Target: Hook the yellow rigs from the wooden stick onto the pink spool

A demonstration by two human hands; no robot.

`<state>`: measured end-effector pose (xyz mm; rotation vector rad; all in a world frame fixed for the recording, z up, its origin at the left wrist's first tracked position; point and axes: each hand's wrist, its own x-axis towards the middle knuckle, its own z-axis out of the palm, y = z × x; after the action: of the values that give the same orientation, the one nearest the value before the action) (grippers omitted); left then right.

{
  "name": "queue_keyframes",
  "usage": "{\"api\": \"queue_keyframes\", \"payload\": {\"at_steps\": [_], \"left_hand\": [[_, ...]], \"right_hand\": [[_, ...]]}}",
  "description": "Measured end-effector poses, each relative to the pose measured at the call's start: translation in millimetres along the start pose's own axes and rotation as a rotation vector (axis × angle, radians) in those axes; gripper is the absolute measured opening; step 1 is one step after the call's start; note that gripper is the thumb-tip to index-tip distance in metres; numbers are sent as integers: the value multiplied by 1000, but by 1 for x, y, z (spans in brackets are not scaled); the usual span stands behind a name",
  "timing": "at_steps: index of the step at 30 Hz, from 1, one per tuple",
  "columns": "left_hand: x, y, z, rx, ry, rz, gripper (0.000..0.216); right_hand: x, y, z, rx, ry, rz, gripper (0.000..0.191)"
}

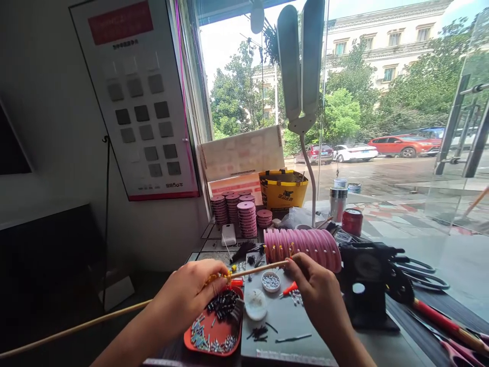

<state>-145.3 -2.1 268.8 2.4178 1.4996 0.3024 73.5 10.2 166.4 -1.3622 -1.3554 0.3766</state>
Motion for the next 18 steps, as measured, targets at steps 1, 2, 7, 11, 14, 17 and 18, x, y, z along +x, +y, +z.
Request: {"api": "queue_keyframes", "payload": {"at_steps": [1,2,7,11,14,17,18], "left_hand": [[0,1,0,-3,3,0,35],[1,2,-1,-3,6,3,36],[1,9,-3,4,13,2,33],[4,15,-1,-26,4,16,29],[7,21,2,-21,2,46,25],[8,24,3,5,-2,47,24],[9,24,3,12,0,45,25]], "right_hand": [[3,-1,-1,-47,-22,16,43],[5,-3,-1,-87,-44,38,44],[-1,-5,-1,-239,-122,169,52],[-18,-8,14,11,-321,119,55],[-30,-21,34,482,-535,53,38],[-36,-32,48,808,-571,37,35],[-37,-33,49,840,-539,34,34]]}}
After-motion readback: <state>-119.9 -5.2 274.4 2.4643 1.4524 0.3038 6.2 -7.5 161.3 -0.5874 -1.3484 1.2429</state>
